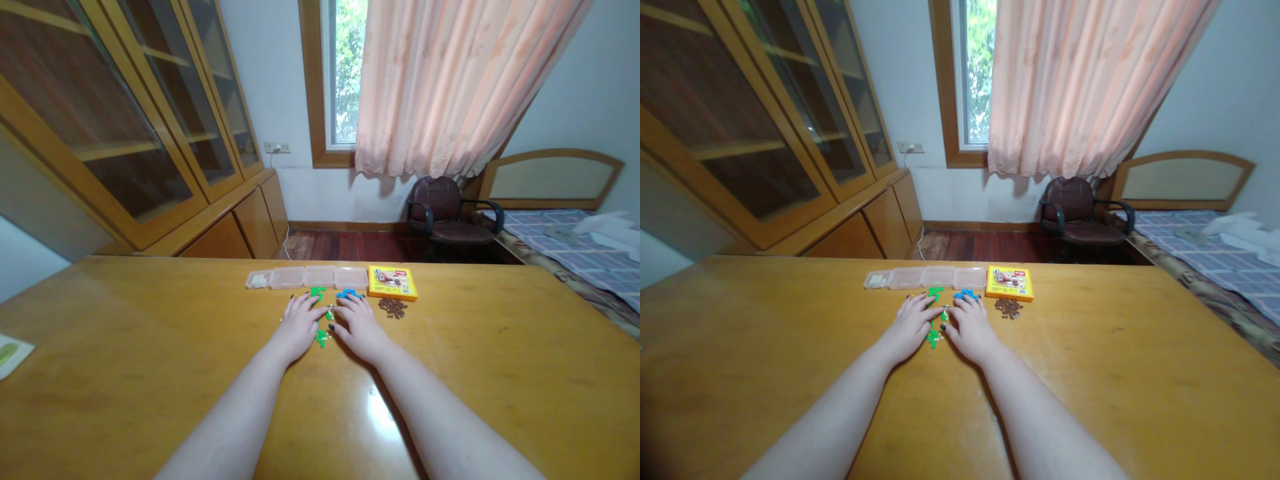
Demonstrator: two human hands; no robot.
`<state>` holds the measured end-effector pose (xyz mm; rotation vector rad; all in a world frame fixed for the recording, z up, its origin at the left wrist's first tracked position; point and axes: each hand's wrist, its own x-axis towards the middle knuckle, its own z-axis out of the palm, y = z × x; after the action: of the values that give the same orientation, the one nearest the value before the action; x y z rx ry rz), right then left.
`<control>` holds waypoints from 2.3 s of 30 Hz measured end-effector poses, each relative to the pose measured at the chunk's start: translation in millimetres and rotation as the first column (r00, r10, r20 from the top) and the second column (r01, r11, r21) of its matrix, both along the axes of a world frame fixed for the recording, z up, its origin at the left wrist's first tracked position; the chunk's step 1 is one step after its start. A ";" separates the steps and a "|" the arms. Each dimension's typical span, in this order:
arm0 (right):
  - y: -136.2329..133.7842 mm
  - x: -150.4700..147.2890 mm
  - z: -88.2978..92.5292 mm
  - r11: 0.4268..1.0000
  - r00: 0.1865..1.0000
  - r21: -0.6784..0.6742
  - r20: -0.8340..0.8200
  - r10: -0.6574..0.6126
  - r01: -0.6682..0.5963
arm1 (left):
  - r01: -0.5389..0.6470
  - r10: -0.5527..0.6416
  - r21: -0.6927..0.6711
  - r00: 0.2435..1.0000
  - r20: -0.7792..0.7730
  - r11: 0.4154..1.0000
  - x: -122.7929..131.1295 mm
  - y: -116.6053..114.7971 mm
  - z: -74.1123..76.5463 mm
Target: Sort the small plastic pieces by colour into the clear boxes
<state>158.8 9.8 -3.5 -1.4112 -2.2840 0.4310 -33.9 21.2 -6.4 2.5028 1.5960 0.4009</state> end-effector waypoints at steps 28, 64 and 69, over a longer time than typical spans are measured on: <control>-1.3 0.9 3.4 0.987 0.986 -0.052 0.059 0.154 -0.151 | -0.022 0.021 0.105 1.000 0.013 0.994 -3.7 2.3 1.8; 3.5 9.4 7.4 0.992 0.988 0.078 -0.107 0.111 -0.103 | -0.146 0.138 0.157 0.989 0.059 0.977 -2.6 3.6 1.2; 1.7 13.9 12.8 0.963 0.961 0.006 -0.061 0.269 -0.269 | -0.159 0.147 0.165 0.986 0.082 0.973 -3.9 4.4 -1.5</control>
<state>172.7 11.5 9.3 -1.0741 -2.4334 0.5519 -37.8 25.6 -7.9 2.4609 1.8044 0.6638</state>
